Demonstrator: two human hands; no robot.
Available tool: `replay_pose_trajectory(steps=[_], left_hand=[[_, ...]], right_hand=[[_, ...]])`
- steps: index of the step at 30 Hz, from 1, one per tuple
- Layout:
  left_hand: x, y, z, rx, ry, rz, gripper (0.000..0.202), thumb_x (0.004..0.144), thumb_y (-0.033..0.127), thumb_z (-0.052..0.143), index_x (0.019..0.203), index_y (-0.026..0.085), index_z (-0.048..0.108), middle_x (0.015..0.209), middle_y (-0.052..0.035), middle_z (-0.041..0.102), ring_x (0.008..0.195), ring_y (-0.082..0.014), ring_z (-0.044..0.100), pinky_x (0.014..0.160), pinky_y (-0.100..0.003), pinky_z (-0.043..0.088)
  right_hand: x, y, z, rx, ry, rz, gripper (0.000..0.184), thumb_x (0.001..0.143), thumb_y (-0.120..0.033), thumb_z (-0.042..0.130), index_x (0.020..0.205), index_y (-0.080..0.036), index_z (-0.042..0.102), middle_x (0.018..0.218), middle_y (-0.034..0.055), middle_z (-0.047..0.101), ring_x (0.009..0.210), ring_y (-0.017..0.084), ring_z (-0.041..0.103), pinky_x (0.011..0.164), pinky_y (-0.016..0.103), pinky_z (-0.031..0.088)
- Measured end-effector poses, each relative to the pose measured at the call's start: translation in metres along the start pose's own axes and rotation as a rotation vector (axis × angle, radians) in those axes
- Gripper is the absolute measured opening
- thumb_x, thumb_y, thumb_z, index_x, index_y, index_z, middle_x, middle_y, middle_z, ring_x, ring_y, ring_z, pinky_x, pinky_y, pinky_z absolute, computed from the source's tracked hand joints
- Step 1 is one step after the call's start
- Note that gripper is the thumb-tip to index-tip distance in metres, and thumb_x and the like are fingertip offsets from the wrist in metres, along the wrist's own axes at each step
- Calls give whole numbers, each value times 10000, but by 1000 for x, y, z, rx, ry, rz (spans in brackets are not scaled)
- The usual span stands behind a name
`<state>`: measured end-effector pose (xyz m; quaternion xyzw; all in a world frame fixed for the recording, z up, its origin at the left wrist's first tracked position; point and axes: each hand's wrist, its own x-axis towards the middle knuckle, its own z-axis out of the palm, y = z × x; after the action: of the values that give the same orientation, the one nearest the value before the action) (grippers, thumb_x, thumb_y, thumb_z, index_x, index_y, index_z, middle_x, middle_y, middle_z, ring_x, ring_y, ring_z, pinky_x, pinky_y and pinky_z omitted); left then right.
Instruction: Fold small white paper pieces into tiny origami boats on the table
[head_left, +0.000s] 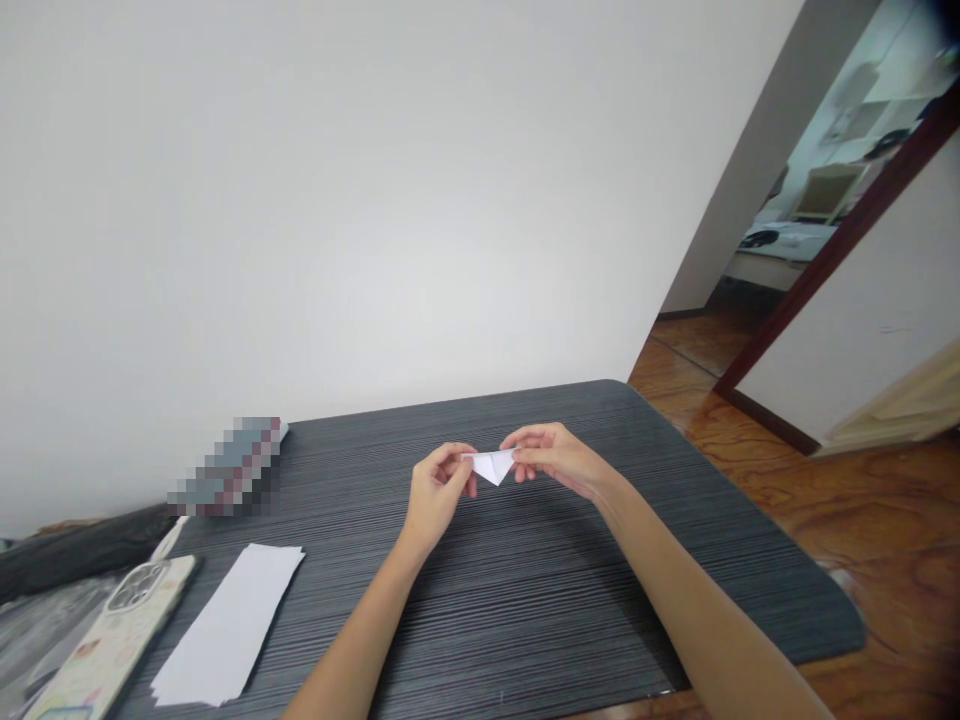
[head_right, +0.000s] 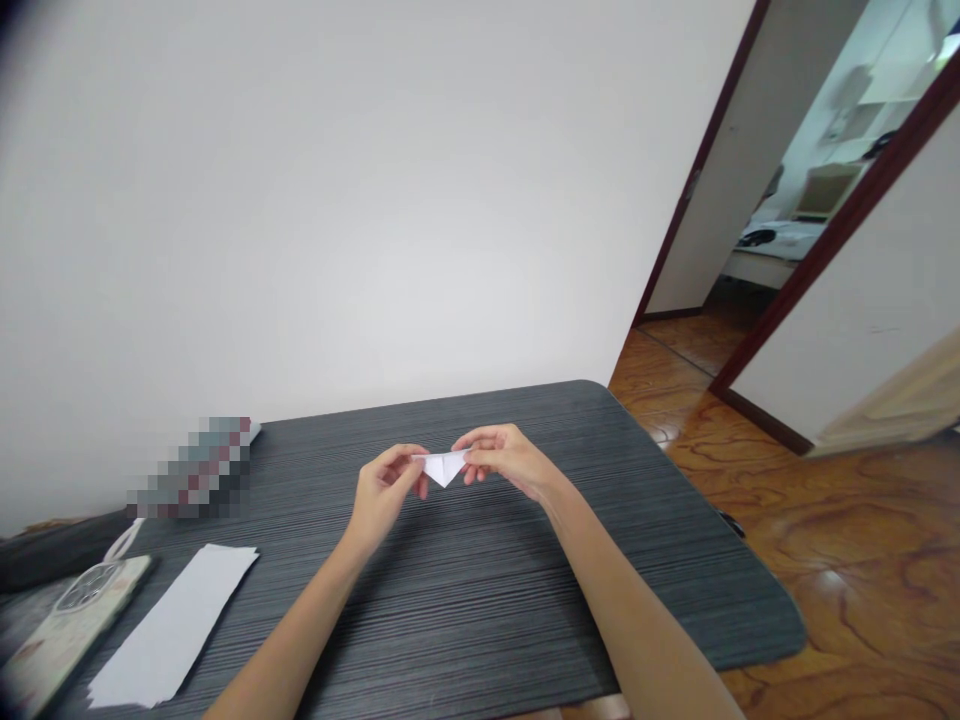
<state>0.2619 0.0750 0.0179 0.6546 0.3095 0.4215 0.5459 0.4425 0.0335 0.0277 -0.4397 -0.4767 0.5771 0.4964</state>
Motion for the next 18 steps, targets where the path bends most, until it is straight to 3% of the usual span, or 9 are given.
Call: replay_pose_trajectory(steps=[5,11,15,18], left_hand=[[2,-1,-3,-213,-26,-38,155,710,233,582,791,101,591,479,0,573,420,-99,522,457,-217,389],[1,2,-3,-463,-5,-93,145,661,166,629,779,83,632,613,-72,658,563,-148,618,570,-257,462],[0,2,-3,-468,20,-51,161,653,155,636,798,85,632,645,-81,674,610,-151,628,623,-262,473],[0,-1,-2,-371,65,-8,188,660,187,637,818,86,617,652,-83,676,612,-156,625,630,-276,472]], right_hand=[[2,3,-1,95,13,-65,160,639,-178,664,782,-108,669,576,34,647,522,87,584,501,184,437],[4,5,-3,223,34,-100,155,628,-189,686,774,-138,677,650,43,681,598,90,622,562,168,470],[2,2,4,205,53,-118,207,587,-172,710,790,-145,674,690,48,687,670,122,634,594,199,475],[3,2,10,164,130,-179,168,604,-204,700,754,-137,670,649,48,677,625,130,630,520,200,449]])
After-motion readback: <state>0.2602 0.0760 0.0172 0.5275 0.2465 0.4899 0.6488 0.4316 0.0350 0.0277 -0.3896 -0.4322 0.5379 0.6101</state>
